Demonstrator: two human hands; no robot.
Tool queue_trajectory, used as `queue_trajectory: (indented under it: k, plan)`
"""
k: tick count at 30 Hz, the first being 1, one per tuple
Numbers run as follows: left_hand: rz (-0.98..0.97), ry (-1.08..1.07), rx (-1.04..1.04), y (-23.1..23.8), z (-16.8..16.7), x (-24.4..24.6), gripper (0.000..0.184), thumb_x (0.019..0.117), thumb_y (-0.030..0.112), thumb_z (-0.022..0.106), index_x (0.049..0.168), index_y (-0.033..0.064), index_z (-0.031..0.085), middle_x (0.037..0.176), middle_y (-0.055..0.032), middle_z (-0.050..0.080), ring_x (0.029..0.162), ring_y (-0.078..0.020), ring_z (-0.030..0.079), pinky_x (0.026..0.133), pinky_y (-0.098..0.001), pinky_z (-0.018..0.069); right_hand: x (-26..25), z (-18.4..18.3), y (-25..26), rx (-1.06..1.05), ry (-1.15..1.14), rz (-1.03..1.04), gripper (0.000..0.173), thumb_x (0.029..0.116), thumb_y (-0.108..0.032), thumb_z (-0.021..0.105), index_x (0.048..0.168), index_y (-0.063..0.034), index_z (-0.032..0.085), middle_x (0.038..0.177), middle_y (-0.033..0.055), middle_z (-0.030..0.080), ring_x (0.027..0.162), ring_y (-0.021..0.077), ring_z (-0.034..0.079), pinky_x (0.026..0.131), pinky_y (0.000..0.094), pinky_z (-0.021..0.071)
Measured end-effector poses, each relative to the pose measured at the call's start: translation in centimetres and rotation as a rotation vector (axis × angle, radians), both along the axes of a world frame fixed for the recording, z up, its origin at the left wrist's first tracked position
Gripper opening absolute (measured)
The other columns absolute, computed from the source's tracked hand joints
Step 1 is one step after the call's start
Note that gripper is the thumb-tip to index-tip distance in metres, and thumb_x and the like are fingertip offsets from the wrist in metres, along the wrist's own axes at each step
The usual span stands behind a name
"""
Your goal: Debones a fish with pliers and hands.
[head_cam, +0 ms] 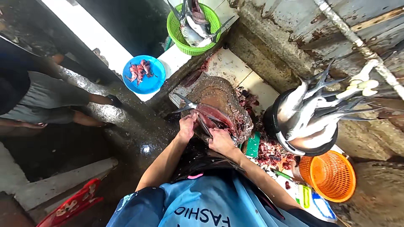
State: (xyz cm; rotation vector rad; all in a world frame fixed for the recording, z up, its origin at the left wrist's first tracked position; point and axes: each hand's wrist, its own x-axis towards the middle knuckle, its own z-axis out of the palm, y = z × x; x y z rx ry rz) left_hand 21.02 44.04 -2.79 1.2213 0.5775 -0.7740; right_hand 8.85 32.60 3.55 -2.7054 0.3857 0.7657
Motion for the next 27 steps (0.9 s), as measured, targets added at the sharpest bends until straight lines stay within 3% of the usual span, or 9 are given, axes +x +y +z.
queue_trajectory:
  k: [6, 14, 22, 27]
  plan:
    - [-0.033, -0.027, -0.004, 0.3, -0.2, -0.1, 0.026, 0.1001, 0.017, 0.068, 0.116, -0.0033, 0.064, 0.104, -0.0181, 0.069, 0.087, -0.0257, 0.069, 0.08, -0.0428, 0.0603, 0.9, 0.6, 0.4, -0.004, 0.021, 0.013, 0.046, 0.0876, -0.032, 0.06, 0.123, -0.0036, 0.067, 0.118, 0.0173, 0.069, 0.114, 0.0342, 0.065, 0.1, 0.0586, 0.0444]
    - [-0.093, -0.062, 0.046, 0.5, 0.4, -0.2, 0.026, 0.1012, 0.022, 0.067, 0.112, -0.0012, 0.065, 0.1, -0.0158, 0.07, 0.085, -0.0242, 0.07, 0.078, -0.0424, 0.0607, 1.9, 1.2, 0.7, 0.042, 0.059, -0.024, 0.04, 0.0873, -0.032, 0.065, 0.115, -0.0028, 0.068, 0.115, 0.0179, 0.069, 0.114, 0.0356, 0.064, 0.1, 0.0586, 0.0456]
    - [-0.123, -0.135, 0.071, 0.1, 0.1, -0.2, 0.022, 0.1021, 0.02, 0.065, 0.104, -0.0021, 0.065, 0.091, -0.0149, 0.071, 0.076, -0.0237, 0.07, 0.072, -0.0422, 0.0614, 2.6, 1.6, 0.9, 0.06, 0.052, -0.04, 0.039, 0.0853, -0.033, 0.069, 0.11, -0.0021, 0.068, 0.111, 0.0189, 0.069, 0.11, 0.0379, 0.065, 0.1, 0.0629, 0.0442]
    - [-0.17, -0.191, 0.033, 0.2, -0.6, -0.8, 0.018, 0.1012, 0.011, 0.063, 0.09, -0.0032, 0.061, 0.077, -0.0132, 0.067, 0.066, -0.0214, 0.067, 0.064, -0.0383, 0.0599, 4.1, 2.6, 1.1, 0.058, 0.04, -0.036, 0.036, 0.0838, -0.033, 0.072, 0.103, -0.0022, 0.069, 0.104, 0.0195, 0.07, 0.103, 0.0393, 0.066, 0.094, 0.0643, 0.0456]
